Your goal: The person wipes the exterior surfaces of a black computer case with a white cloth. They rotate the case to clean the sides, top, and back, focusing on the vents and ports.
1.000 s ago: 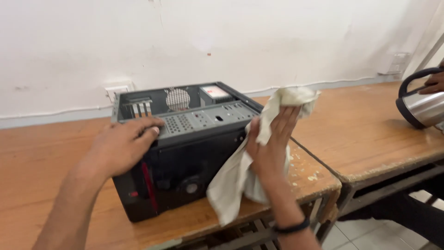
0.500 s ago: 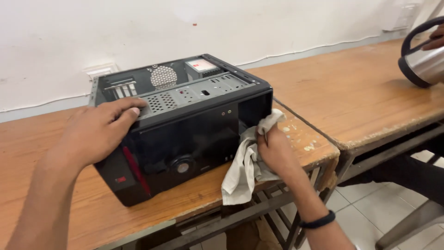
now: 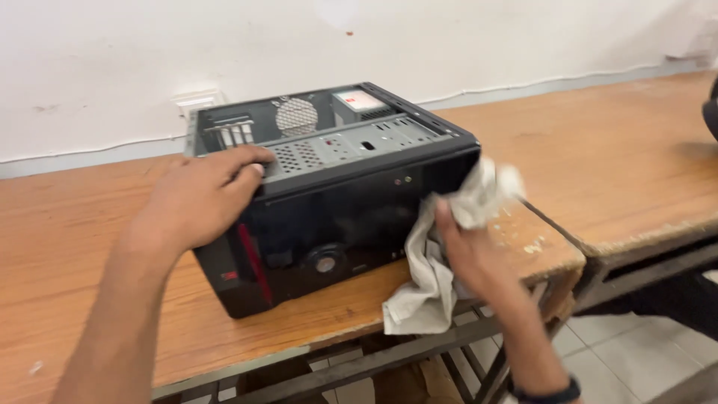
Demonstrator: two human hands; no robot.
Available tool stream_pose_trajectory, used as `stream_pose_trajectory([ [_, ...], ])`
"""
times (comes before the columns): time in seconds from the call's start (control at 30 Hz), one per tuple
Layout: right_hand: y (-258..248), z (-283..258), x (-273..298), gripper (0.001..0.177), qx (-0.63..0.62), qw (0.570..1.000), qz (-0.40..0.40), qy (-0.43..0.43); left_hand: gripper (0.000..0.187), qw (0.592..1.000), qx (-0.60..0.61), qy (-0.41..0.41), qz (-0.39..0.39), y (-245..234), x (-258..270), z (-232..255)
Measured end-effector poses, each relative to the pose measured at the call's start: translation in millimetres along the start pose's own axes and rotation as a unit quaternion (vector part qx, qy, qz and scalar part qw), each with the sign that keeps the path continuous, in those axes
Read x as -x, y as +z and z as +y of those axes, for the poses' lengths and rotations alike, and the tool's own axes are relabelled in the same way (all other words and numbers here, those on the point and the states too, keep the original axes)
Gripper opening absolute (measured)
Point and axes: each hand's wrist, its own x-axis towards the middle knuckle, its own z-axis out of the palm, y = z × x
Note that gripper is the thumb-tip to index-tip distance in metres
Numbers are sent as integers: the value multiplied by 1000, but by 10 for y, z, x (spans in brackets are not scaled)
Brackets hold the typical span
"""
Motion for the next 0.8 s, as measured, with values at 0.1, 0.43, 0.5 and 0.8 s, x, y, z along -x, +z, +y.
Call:
stream_pose_trajectory([
  [0.1, 214, -169, 155, 67, 69, 997, 11, 40, 42, 999, 18, 32, 29, 36, 1, -75],
  [0.43, 1321, -930, 1251, 46, 97, 993, 49, 39, 42, 993, 15, 97, 68, 150, -36, -141],
  [0.5, 1488, -1190, 1626, 42, 101, 993, 62, -17, 42, 991, 13, 107, 82, 157, -69, -154],
  [0.8, 810, -1562, 314, 34, 108, 962, 85, -238, 32, 996, 41, 71, -20, -215, -217, -175],
])
